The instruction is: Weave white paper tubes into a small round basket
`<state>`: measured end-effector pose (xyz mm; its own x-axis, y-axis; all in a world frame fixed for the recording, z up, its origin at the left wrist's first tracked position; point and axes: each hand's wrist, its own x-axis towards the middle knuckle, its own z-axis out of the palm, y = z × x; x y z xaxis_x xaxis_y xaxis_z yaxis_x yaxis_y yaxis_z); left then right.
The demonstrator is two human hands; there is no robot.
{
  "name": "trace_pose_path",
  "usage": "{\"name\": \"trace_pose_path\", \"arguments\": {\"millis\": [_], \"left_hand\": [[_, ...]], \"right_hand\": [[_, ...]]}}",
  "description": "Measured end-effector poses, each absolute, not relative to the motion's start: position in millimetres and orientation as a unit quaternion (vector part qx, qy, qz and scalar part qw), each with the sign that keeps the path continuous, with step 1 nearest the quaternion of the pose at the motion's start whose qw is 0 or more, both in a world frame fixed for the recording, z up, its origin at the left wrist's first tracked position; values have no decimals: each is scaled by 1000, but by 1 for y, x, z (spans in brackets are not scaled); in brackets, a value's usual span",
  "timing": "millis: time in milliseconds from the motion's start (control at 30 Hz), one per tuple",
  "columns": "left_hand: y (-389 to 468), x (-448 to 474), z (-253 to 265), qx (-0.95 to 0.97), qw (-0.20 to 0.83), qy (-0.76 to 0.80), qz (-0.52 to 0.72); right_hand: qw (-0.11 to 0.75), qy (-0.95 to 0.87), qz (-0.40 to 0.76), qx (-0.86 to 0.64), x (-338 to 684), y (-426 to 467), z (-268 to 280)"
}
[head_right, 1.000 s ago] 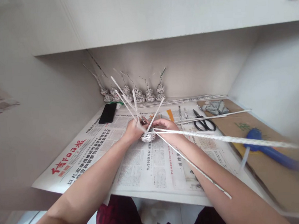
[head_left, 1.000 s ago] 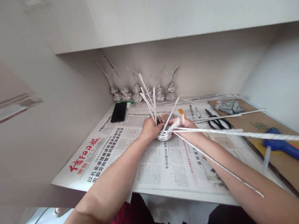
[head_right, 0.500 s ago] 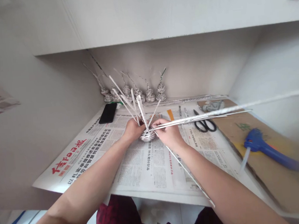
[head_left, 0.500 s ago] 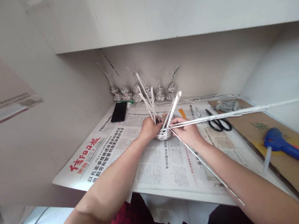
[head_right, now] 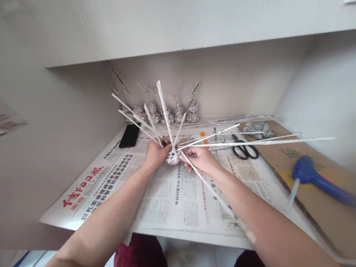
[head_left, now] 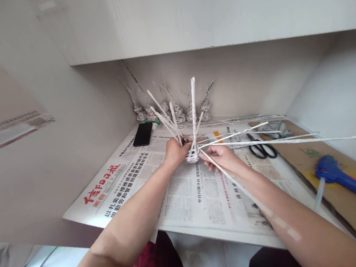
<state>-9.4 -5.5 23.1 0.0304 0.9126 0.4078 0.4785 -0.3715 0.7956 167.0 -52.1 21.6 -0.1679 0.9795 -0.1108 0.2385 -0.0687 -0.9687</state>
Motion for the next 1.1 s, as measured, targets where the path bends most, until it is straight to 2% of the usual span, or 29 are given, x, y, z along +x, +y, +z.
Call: {"name": "trace_pose_path", "arguments": {"millis": [267, 533, 700, 900, 1100], "left_hand": [[-8, -8, 22, 668, 234, 507, 492], [-10, -5, 19, 682, 219, 515, 472], [-13, -1, 16, 692, 226, 509, 460], [-18, 3, 17, 716, 218, 500, 437], [-18, 3, 16, 746, 224, 464, 422]], "right_hand": [[463, -558, 464, -508, 162, -52, 23], [481, -614, 378, -498, 154, -60, 24], [450, -629, 302, -557, 160, -56, 22], [476, -603, 314, -558, 161, -53, 18], [476, -619, 403, -477, 153, -59, 20]]}}
